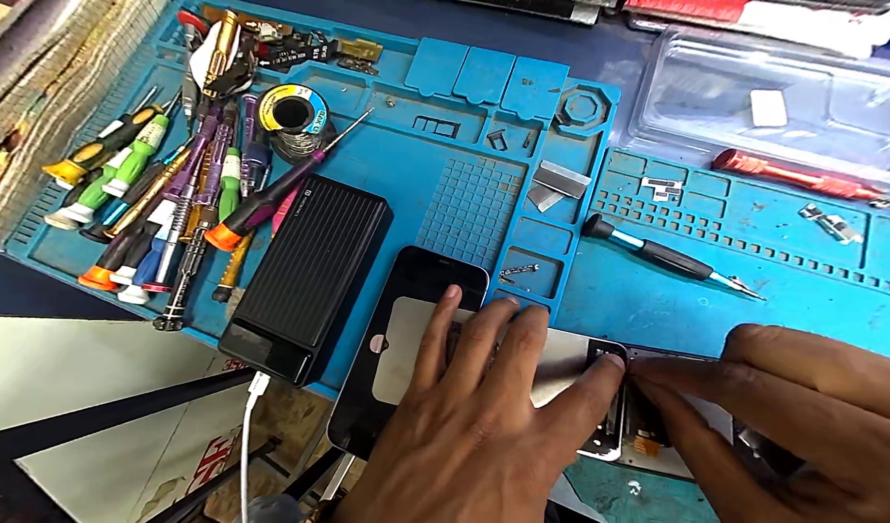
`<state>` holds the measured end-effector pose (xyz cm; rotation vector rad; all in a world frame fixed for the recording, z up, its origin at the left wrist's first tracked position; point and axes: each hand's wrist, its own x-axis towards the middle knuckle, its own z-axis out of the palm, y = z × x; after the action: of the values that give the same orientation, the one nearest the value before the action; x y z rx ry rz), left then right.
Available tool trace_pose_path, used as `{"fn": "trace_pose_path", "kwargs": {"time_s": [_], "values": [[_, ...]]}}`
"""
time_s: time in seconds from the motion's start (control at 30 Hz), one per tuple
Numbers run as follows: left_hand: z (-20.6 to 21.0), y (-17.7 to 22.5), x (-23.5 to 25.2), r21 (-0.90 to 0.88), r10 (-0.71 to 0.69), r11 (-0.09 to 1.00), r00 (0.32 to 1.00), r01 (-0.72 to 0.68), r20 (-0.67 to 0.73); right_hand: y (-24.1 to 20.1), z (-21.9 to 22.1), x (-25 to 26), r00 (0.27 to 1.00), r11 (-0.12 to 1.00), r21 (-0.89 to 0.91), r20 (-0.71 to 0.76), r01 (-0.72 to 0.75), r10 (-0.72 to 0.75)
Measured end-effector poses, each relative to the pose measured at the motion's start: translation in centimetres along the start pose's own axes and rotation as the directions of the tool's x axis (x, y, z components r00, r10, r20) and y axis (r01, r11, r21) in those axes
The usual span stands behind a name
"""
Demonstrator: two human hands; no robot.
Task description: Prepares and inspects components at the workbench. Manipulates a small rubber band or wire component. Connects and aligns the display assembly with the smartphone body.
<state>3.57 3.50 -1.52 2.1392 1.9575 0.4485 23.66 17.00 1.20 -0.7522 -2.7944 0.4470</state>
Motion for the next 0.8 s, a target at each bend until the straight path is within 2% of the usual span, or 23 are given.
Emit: {"fn": "trace_pose_path", "kwargs": {"time_s": [0.27, 0.8], "values": [[-0.1, -0.1, 0.1, -0.072, -0.012, 0.997, 1.000, 0.012, 0.003, -0.9, -0.1, 0.3, 0.997, 0.989, -0.130, 0.017, 0.077, -0.076], [-0.1, -0.2, 0.6, -0.138, 0.022, 0.990, 0.999, -0.025, -0.024, -2.6, 0.3, 0.0, 0.999, 0.965, -0.259, -0.011, 0.032, -0.036]]}}
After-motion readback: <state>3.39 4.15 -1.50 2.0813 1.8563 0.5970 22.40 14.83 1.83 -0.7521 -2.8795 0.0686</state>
